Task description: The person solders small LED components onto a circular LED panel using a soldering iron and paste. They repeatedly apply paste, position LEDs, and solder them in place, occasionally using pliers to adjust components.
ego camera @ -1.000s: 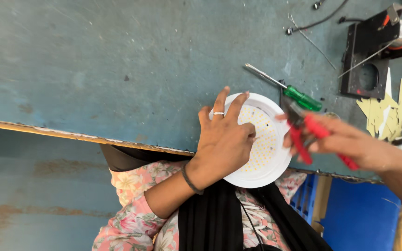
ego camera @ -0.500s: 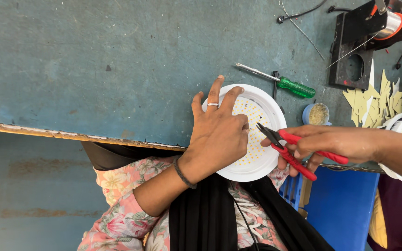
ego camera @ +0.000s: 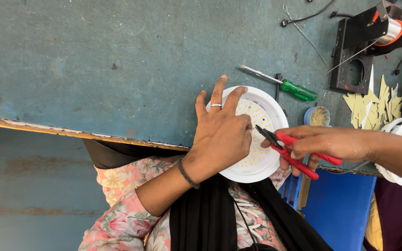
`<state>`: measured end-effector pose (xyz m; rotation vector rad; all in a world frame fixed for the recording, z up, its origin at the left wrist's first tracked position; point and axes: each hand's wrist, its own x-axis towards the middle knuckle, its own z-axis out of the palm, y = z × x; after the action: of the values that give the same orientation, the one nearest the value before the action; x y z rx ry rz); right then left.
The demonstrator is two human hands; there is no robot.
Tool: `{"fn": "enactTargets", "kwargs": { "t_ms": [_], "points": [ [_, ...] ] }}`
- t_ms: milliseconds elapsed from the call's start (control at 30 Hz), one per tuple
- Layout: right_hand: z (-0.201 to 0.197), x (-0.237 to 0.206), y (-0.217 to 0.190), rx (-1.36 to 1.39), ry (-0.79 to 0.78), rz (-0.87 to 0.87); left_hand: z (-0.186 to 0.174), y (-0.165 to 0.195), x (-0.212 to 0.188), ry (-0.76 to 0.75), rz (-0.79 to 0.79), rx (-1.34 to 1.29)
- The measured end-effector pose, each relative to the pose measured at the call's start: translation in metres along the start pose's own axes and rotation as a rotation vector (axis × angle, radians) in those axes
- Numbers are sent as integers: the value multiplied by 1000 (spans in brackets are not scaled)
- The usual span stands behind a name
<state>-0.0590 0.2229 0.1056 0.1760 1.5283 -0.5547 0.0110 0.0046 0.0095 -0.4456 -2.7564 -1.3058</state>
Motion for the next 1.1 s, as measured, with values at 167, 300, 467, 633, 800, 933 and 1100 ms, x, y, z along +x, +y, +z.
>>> {"fn": "enactTargets", "kwargs": {
  "t_ms": [167,300,467,633,800,933,1100],
  "points": [
    [7,1,1,77,-45,-57,2,0,0,19,8,38],
    [7,2,3,67,-7,-41,4,1,0,6,15,67],
    [7,3,5,114,-21,-109,3,3,-1,30,28,42],
    [6,4,5,85,-3,-53,2,3,-2,44,34,46],
    [6,5,1,67,-3,-36,3,2,-2,43,38,45],
    [4,7,0,24,8,-13,3,1,-2,39,40,49],
    [1,10,1,-50,-4,-69,4,0,-3,56,51,42]
  ]
}}
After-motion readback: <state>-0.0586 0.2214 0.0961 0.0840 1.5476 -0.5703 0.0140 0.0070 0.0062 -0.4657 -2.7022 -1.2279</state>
